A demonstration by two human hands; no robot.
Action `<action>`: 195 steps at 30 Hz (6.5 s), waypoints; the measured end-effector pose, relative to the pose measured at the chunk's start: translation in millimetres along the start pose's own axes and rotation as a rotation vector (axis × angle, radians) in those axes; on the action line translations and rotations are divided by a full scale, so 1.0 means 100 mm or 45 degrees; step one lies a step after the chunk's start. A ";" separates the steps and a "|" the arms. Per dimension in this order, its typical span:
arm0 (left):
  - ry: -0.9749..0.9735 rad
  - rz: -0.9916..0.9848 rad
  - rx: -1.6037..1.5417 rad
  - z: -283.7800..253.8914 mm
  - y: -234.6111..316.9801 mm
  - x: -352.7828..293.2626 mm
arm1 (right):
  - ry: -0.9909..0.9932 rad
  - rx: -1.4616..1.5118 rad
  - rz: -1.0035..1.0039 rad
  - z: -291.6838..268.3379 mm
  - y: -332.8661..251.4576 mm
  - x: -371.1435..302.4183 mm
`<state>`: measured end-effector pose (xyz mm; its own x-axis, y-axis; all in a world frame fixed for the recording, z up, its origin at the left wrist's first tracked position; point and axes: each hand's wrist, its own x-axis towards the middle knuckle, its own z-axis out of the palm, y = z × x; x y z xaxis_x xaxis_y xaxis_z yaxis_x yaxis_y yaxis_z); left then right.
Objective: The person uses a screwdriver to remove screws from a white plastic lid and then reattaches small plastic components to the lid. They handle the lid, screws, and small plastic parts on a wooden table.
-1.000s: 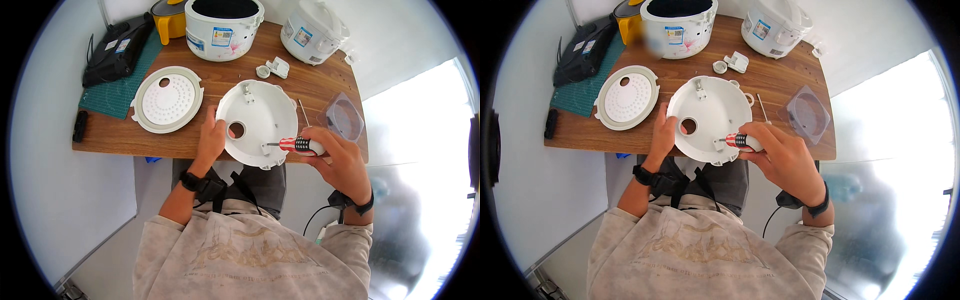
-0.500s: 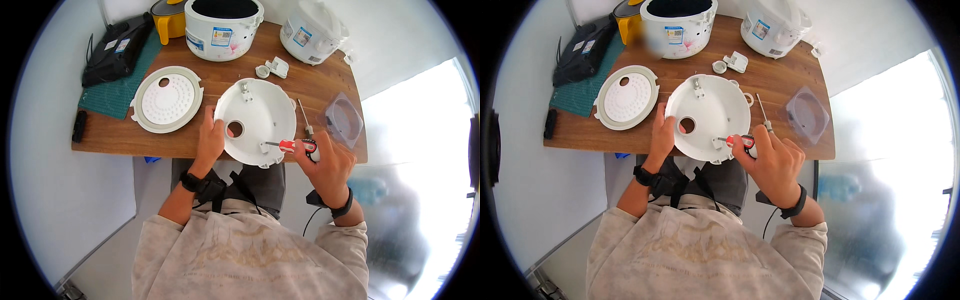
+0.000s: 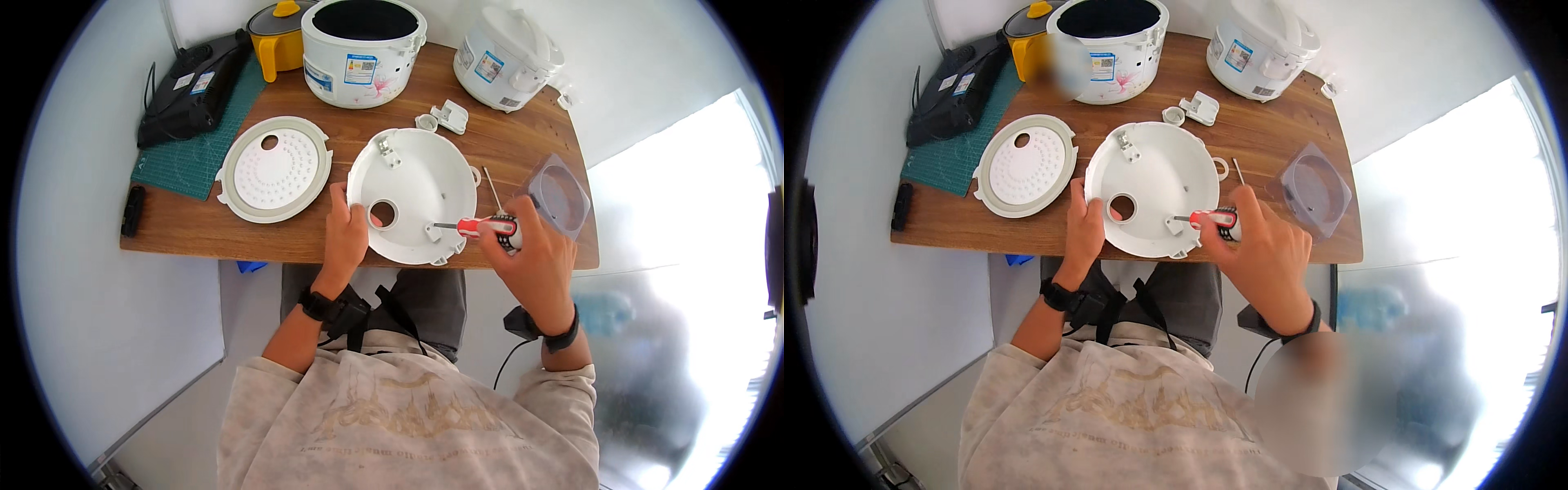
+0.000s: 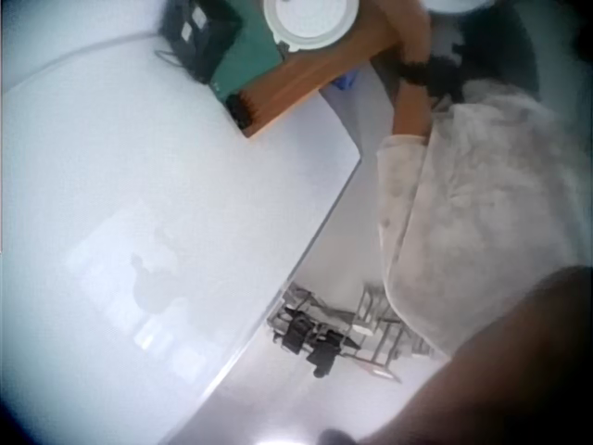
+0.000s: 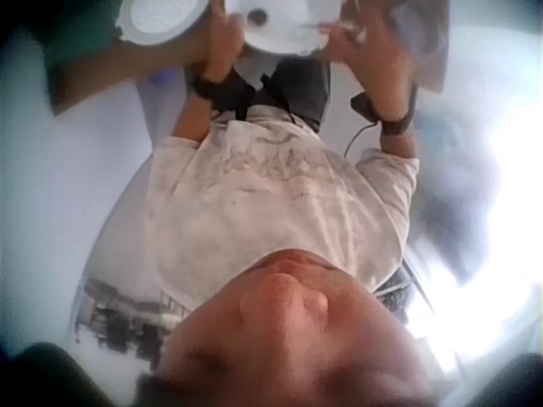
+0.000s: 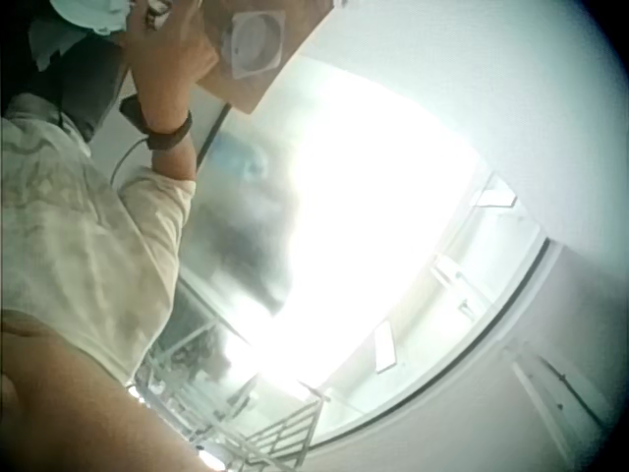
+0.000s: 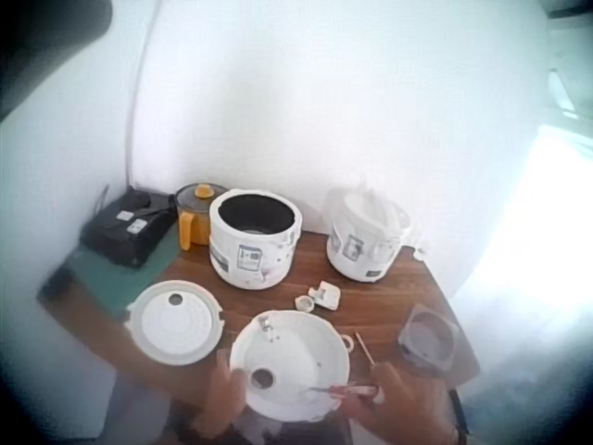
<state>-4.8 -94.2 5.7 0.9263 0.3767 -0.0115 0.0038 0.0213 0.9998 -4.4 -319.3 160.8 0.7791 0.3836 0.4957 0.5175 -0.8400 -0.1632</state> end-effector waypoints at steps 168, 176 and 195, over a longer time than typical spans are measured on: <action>-0.436 -0.098 -0.188 -0.23 0.67 -0.18 | -0.067 1.098 -0.078 -0.11 0.40 -0.24; -0.507 -0.122 -0.278 -0.25 0.72 -0.21 | 0.054 1.349 0.009 -0.06 0.42 -0.25; -0.286 -0.049 0.012 -0.57 0.40 -0.11 | 0.044 1.151 0.065 -0.16 0.49 -0.12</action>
<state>-35.8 -44.6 45.1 0.9860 0.1599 -0.0467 0.0437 0.0223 0.9988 6.0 -370.7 160.9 0.8051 0.3302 0.4928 0.5746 -0.2282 -0.7859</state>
